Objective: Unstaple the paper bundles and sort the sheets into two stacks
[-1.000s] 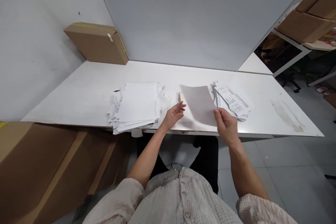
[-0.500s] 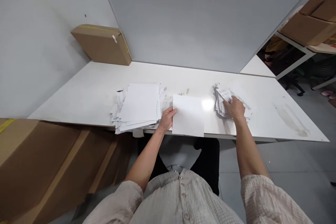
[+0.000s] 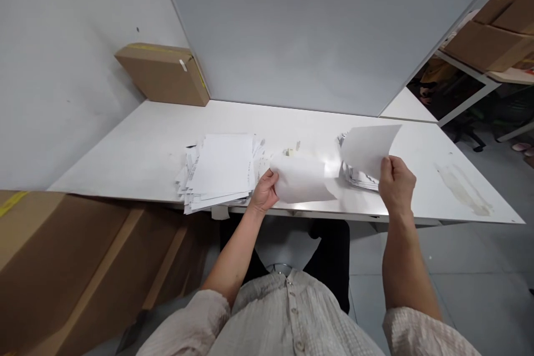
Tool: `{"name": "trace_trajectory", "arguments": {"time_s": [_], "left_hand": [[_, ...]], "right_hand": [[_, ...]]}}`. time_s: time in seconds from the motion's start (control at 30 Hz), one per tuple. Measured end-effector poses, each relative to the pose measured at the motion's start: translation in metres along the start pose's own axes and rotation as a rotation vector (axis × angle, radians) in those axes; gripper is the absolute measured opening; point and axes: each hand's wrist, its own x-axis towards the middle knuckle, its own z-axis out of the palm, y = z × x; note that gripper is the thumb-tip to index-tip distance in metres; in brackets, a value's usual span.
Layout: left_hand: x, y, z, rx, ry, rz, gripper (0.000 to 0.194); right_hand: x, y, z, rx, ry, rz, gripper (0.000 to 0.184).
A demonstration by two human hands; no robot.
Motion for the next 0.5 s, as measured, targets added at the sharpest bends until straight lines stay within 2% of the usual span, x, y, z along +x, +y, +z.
{"name": "trace_trajectory", "arguments": {"time_s": [0.1,0.23,0.33,0.4,0.5], "left_hand": [[-0.003,0.003,0.015,-0.006,-0.039,-0.006,0.041],[-0.005,-0.003,0.026,0.037,-0.024,-0.092,0.031],[-0.008,-0.009,0.028,0.090,0.008,-0.137,0.034],[-0.012,-0.012,0.028,0.118,0.027,-0.126,0.036],[-0.017,-0.014,0.028,0.145,0.043,-0.111,0.037]], "right_hand": [[-0.028,-0.018,-0.006,0.284,-0.132,0.096,0.030],[-0.058,-0.023,0.008,0.570,-0.334,0.263,0.032],[-0.073,-0.023,0.020,0.738,-0.435,0.338,0.031],[-0.081,-0.023,0.026,0.851,-0.472,0.384,0.031],[-0.089,-0.021,0.032,0.959,-0.456,0.421,0.030]]}}
